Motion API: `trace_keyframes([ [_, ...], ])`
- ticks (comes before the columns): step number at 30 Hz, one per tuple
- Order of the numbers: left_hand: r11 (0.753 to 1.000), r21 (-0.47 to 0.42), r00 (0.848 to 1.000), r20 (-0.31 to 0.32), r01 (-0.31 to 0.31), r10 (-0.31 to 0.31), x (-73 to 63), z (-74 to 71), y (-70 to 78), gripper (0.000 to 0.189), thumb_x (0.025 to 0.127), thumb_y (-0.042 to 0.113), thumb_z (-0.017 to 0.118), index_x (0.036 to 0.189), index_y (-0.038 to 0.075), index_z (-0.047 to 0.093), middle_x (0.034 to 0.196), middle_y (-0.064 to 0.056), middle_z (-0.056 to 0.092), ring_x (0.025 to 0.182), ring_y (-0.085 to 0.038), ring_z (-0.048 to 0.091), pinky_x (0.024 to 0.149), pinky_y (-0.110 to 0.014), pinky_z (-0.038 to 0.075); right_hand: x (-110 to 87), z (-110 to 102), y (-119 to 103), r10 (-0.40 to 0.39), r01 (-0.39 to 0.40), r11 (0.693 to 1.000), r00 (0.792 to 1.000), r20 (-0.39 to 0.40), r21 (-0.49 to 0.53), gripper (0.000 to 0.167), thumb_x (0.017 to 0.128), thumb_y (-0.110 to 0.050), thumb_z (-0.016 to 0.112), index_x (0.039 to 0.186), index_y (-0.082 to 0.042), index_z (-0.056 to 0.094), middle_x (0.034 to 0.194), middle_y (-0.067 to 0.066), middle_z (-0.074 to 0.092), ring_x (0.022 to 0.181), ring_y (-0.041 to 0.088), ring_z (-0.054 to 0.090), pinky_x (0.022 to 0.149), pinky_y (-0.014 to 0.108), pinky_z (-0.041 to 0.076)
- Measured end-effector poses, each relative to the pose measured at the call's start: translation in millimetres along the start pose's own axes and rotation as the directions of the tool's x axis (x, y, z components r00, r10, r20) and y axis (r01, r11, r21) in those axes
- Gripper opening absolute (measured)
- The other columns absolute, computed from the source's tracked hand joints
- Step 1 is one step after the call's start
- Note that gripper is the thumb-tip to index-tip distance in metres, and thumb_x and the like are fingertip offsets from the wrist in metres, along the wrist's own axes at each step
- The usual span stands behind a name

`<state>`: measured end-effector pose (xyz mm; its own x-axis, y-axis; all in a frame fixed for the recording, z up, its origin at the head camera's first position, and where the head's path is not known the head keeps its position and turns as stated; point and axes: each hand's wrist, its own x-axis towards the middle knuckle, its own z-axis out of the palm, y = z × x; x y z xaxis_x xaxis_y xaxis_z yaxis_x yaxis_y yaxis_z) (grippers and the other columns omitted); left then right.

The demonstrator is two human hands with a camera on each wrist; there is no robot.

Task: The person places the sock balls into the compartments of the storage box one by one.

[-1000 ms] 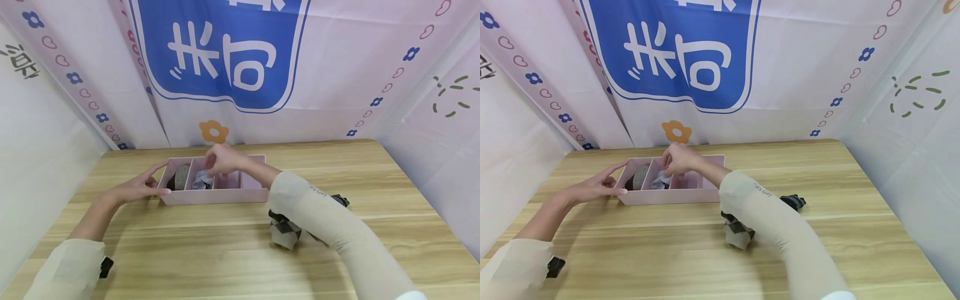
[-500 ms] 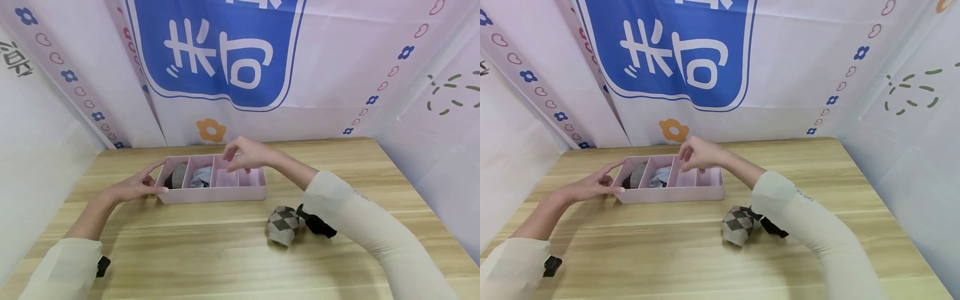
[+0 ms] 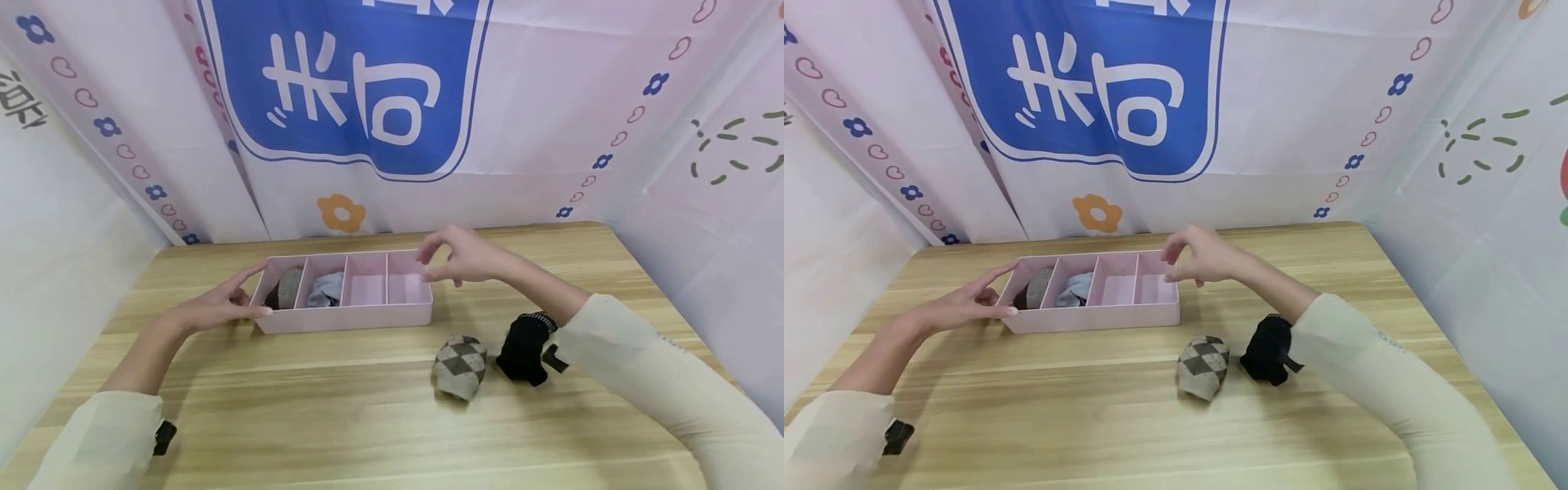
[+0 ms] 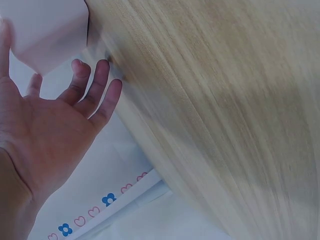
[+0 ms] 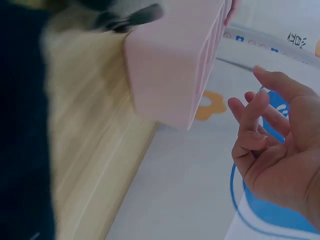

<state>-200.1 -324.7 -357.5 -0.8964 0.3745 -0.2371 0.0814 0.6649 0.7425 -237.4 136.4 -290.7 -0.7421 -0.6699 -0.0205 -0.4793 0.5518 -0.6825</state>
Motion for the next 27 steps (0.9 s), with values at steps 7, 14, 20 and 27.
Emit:
trace_keyframes([
  [7, 1.000, 0.012, 1.000, 0.006, -0.001, 0.001, 0.1, -0.1, -0.1, 0.100, 0.096, 0.023, 0.072, 0.168, 0.015, 0.002, 0.079, -0.002, 0.043, 0.074, -0.017, 0.041, 0.068, -0.030, 0.037, -35.8, -7, 25, 0.065, -0.065, 0.998, 0.997, -0.046, 0.000, 0.031, 0.091, -0.012, 0.080, 0.117, 0.003, 0.071, 0.116, 0.018, 0.071, 0.049, 0.022, 0.059, 0.052, 0.038, 0.055],
  [14, 1.000, 0.003, 1.000, 0.009, -0.006, 0.006, -0.2, 0.3, 1.1, 0.101, 0.096, 0.022, 0.072, 0.168, 0.015, 0.002, 0.078, -0.002, 0.044, 0.073, -0.016, 0.042, 0.068, -0.030, 0.037, -66.1, -10, 50, 0.110, -0.109, 0.994, 0.992, -0.063, 0.025, 0.035, 0.090, -0.013, 0.080, 0.119, 0.004, 0.069, 0.115, 0.019, 0.068, 0.051, 0.024, 0.060, 0.053, 0.040, 0.056],
  [20, 1.000, -0.006, 1.000, 0.002, -0.015, 0.015, -1.9, 0.1, 0.7, 0.101, 0.096, 0.020, 0.072, 0.168, 0.014, 0.002, 0.078, -0.002, 0.045, 0.073, -0.016, 0.043, 0.068, -0.030, 0.038, -87.5, -12, 65, 0.149, -0.148, 0.988, 0.989, -0.024, 0.041, 0.051, 0.088, -0.022, 0.085, 0.128, 0.003, 0.065, 0.119, 0.025, 0.064, 0.053, 0.026, 0.064, 0.057, 0.044, 0.057],
  [27, 1.000, 0.009, 1.000, 0.006, -0.011, 0.011, -2.4, 0.2, 1.1, 0.101, 0.096, 0.023, 0.073, 0.168, 0.014, 0.003, 0.080, -0.004, 0.048, 0.077, -0.018, 0.045, 0.070, -0.031, 0.039, -107.5, -11, 78, 0.140, -0.140, 0.989, 0.990, -0.012, 0.058, 0.056, 0.087, -0.022, 0.086, 0.128, 0.008, 0.062, 0.117, 0.026, 0.062, 0.053, 0.020, 0.063, 0.056, 0.035, 0.056],
])
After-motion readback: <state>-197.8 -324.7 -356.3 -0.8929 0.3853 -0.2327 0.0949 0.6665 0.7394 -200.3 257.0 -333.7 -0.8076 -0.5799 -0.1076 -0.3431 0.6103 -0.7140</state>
